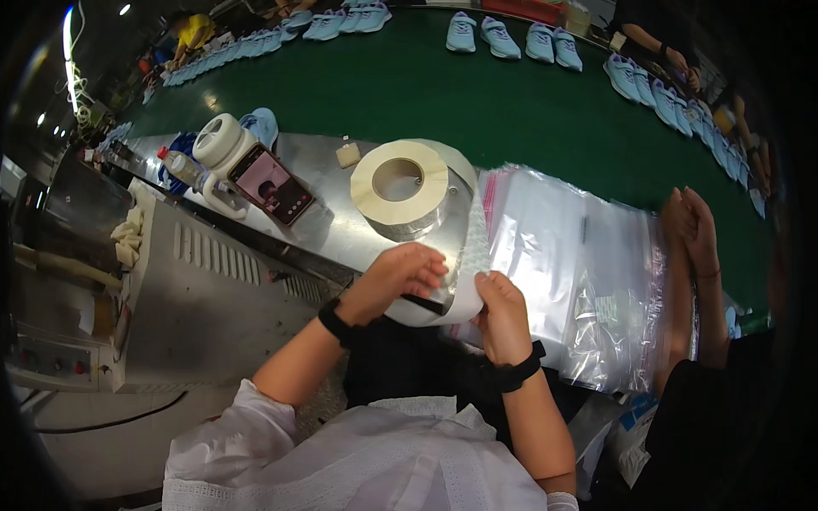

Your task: The person places a pair of light blue shoes into a clear plastic bag on a green conveyor belt. They then tear off a label from a roll and affix it to the bag, smoothing it down to secure it. The process is repeated for multiple pairs of shoes.

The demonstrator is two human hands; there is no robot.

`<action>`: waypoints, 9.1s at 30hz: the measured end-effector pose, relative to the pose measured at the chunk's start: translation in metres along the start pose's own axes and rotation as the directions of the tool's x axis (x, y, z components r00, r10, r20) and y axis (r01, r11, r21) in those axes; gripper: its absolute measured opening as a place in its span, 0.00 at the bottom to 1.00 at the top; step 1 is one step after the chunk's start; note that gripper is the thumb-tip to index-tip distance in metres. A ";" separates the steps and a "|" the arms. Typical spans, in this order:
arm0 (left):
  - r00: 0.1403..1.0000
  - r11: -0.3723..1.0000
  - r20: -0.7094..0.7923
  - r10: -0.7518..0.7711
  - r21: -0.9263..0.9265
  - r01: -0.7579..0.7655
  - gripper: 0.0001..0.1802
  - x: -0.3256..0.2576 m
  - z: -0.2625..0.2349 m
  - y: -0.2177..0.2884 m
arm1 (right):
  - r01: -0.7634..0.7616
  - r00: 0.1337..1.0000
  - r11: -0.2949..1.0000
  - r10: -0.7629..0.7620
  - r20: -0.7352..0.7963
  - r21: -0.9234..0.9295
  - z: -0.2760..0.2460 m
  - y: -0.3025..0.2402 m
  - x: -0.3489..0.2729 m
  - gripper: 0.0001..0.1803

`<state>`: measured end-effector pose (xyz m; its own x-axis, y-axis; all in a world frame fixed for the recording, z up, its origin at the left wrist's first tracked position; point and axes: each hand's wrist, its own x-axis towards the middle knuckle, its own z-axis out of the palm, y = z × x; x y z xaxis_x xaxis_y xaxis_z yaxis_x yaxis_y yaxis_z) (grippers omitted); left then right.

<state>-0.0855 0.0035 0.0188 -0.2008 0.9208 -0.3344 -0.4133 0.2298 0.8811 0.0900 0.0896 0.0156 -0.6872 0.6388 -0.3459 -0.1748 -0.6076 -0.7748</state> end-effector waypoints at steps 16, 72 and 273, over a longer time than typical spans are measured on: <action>0.886 0.976 -0.413 0.212 0.041 -0.215 0.18 -0.016 -0.031 -0.014 | -0.141 0.971 0.843 0.220 0.094 -0.519 -0.017 0.025 -0.062 0.10; 0.760 0.056 0.455 0.464 0.841 -0.538 0.24 -0.040 0.047 -0.046 | 0.007 0.731 -0.210 -0.666 0.148 -0.978 -0.035 0.013 -0.016 0.06; 0.975 0.975 0.215 -0.051 -0.199 0.095 0.24 0.045 0.060 -0.036 | 0.542 0.746 0.019 -0.470 0.471 -0.840 -0.034 -0.063 -0.066 0.21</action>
<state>-0.0260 0.0554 -0.0076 0.0166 0.9541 -0.2992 -0.5992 0.2490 0.7609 0.1709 0.1017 0.0690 -0.7626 0.5403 0.3556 0.2168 0.7315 -0.6465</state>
